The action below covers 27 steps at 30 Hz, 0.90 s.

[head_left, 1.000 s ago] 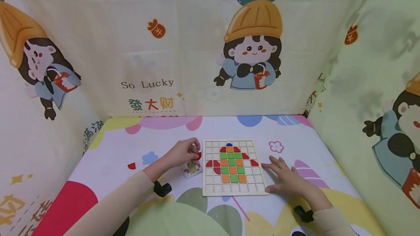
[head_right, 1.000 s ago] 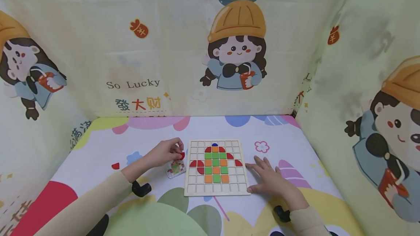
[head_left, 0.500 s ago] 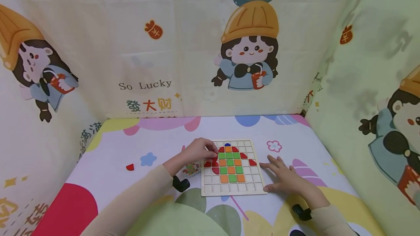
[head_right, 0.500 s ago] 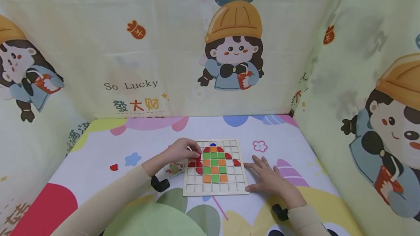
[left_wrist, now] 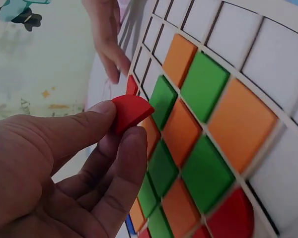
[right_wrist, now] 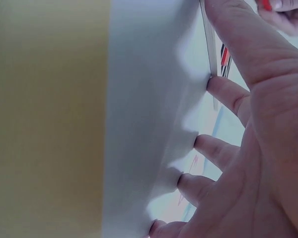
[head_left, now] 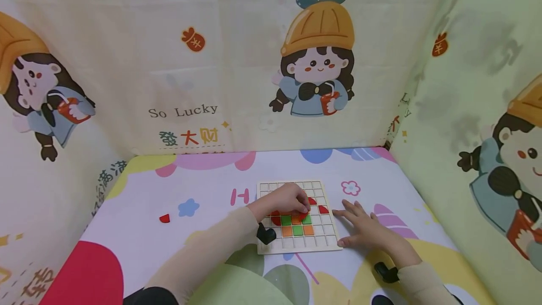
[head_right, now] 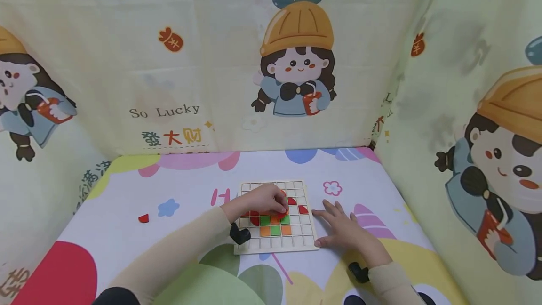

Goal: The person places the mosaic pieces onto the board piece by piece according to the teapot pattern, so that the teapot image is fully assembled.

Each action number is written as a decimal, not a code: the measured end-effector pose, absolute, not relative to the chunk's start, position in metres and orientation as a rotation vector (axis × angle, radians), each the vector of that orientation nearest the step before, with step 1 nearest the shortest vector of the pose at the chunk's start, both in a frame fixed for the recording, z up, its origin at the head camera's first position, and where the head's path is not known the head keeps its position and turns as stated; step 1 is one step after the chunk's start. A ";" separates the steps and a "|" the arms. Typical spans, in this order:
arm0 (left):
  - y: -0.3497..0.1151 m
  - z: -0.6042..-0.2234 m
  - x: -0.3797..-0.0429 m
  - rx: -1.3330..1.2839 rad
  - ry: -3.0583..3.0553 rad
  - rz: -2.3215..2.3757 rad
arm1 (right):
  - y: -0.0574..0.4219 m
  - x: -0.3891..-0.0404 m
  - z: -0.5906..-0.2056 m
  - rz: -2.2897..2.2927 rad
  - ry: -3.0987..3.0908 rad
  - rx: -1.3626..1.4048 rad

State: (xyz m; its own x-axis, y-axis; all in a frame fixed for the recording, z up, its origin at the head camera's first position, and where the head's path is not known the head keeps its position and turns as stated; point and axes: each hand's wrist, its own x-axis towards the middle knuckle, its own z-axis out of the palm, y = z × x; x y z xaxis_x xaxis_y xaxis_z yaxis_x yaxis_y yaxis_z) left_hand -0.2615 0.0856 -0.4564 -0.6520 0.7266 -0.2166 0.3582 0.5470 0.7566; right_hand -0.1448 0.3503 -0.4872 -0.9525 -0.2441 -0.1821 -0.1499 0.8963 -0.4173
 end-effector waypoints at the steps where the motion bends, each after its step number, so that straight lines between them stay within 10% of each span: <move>1: 0.091 -0.457 -0.261 0.884 2.260 0.948 | 0.351 -0.145 -0.487 -0.599 2.831 -0.301; 27: 0.148 -0.478 -0.249 1.034 2.413 0.793 | 0.349 -0.146 -0.487 -0.619 2.819 -0.296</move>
State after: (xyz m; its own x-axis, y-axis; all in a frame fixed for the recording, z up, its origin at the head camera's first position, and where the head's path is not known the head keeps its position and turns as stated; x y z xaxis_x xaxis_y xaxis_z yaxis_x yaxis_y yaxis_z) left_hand -0.2485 0.1480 -0.4781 -0.6480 0.7501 -0.1324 0.5251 0.5658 0.6357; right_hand -0.1462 0.3494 -0.4870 -0.9507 -0.2464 -0.1885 -0.1447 0.8896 -0.4332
